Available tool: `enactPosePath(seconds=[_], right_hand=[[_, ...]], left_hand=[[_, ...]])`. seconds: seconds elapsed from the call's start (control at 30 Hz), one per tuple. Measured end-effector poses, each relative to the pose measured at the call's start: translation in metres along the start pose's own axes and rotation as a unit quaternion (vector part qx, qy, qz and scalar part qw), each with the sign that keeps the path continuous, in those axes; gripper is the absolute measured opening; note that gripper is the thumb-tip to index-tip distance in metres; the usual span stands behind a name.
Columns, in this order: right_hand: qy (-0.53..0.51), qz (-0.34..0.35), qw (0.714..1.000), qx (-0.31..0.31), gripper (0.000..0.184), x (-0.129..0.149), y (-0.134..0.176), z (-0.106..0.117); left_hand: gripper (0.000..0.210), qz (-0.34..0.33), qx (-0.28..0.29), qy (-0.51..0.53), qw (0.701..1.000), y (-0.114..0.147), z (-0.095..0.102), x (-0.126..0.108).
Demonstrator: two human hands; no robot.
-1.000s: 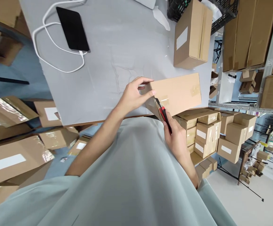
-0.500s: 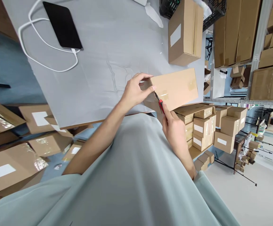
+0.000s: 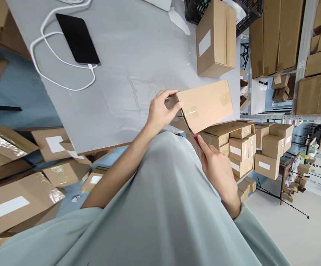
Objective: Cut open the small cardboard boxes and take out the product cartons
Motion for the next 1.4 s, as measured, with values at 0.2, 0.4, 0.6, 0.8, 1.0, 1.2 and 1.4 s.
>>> enactPosePath(seconds=[0.2, 0.4, 0.6, 0.8, 1.0, 1.2, 1.4], right_hand=[[-0.105, -0.078, 0.964, -0.233, 0.059, -0.102, -0.010, 0.045], [-0.157, -0.157, 0.898, -0.380, 0.068, -0.246, -0.099, 0.012], [-0.199, -0.132, 0.880, -0.411, 0.073, -0.238, -0.109, -0.024], [-0.299, -0.077, 0.895, -0.321, 0.068, -0.185, -0.119, -0.057], [-0.386, -0.020, 0.882, -0.269, 0.060, -0.160, -0.126, -0.052], [-0.449, -0.034, 0.858, -0.247, 0.063, -0.178, -0.142, -0.053], [-0.456, -0.018, 0.858, -0.237, 0.056, -0.182, -0.145, -0.049]], left_hand=[[0.056, 0.021, -0.012, 0.034, 0.999, 0.003, -0.004, 0.006], [0.062, 0.061, -0.069, 0.036, 0.995, 0.016, -0.011, 0.020], [0.072, 0.099, -0.100, 0.046, 0.989, 0.010, 0.001, 0.023], [0.057, 0.110, -0.241, -0.015, 0.964, 0.020, 0.059, 0.018], [0.053, 0.034, -0.339, -0.209, 0.917, 0.028, 0.065, -0.045], [0.040, -0.044, -0.081, -0.242, 0.966, -0.028, -0.056, -0.104], [0.038, -0.014, -0.036, -0.266, 0.963, -0.071, -0.098, -0.098]])
Point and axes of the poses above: each hand's wrist, its own y-axis away from the middle knuckle, its own z-axis out of the back of the hand, x = y × z, the point moved 8 cm from there along -y, towards the middle knuckle, and after that the axes turned 11 degrees about z, right-handed, at the moved point
